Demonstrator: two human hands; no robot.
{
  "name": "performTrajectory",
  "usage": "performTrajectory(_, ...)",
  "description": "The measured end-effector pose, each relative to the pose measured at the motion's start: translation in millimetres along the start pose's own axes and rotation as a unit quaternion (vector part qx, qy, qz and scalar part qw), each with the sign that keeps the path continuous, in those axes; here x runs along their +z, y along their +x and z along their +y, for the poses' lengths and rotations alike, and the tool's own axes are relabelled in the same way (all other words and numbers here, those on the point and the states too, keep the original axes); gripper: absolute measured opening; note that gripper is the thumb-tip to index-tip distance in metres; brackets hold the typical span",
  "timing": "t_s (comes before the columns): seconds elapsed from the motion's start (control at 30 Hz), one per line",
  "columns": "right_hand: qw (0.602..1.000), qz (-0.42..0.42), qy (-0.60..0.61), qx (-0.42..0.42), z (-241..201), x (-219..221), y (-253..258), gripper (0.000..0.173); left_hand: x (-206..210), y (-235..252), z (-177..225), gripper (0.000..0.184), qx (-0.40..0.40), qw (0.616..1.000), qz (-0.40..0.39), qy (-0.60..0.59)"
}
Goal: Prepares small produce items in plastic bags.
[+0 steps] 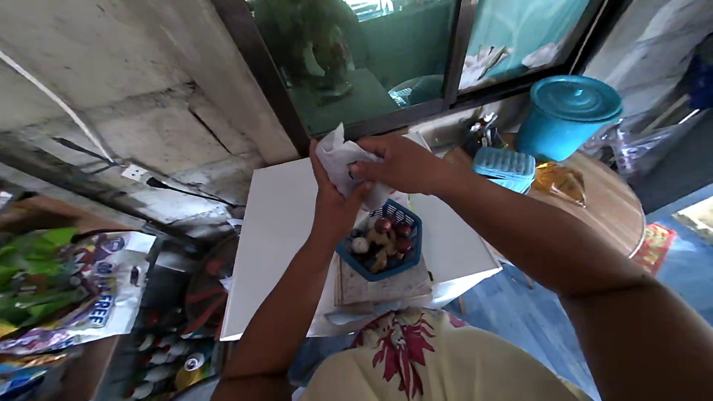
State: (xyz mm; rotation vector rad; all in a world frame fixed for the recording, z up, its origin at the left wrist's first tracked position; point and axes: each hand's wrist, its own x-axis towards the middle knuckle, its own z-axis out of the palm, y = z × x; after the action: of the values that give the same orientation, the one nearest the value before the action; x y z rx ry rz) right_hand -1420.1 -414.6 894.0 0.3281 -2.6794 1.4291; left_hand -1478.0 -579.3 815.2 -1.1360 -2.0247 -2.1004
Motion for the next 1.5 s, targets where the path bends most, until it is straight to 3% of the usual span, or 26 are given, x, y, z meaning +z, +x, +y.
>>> performTrajectory(0.17, 0.999, 0.001, -0.035, 0.015, 2.0, -1.0, 0.3, 0.024, -11.9, 1.0, 10.8, 0.086, -0.071, 0.996, -0.022, 0.046)
performTrajectory(0.53, 0.999, 0.019, -0.009, 0.026, -7.7, -9.4, 1.8, 0.02, -18.0, 14.1, 31.2, 0.091, -0.068, 0.993, -0.047, 0.089)
performTrajectory(0.67, 0.999, 0.047, -0.023, -0.003, -26.4, -22.2, -1.3, 0.019, -15.9, 25.7, 47.1, 0.089, -0.019, 0.995, -0.037, 0.09)
performTrajectory(0.93, 0.98, 0.152, -0.033, -0.128, -82.3, -54.6, -9.0, 0.013, -12.7, 61.3, 104.7, 0.092, 0.152, 0.986, -0.025, 0.055)
performTrajectory(1.07, 0.965, 0.199, -0.036, -0.167, -87.4, -56.4, -9.1, 0.011, -10.0, 67.2, 112.6, 0.087, 0.178, 0.983, -0.023, 0.047)
performTrajectory(1.23, 0.986, 0.11, -0.028, -0.119, -74.9, -49.5, -11.9, 0.017, -9.3, 44.5, 100.6, 0.091, 0.076, 0.995, -0.056, -0.029)
performTrajectory(1.37, 0.997, 0.037, 0.013, -0.072, -45.8, -33.7, -16.1, 0.013, -14.9, 12.9, 78.0, 0.055, -0.059, 0.992, -0.081, -0.079)
performTrajectory(1.5, 1.0, -0.011, -0.003, 0.014, -14.4, -15.7, -14.0, 0.022, -20.4, -4.7, 41.8, 0.037, -0.153, 0.984, -0.069, -0.054)
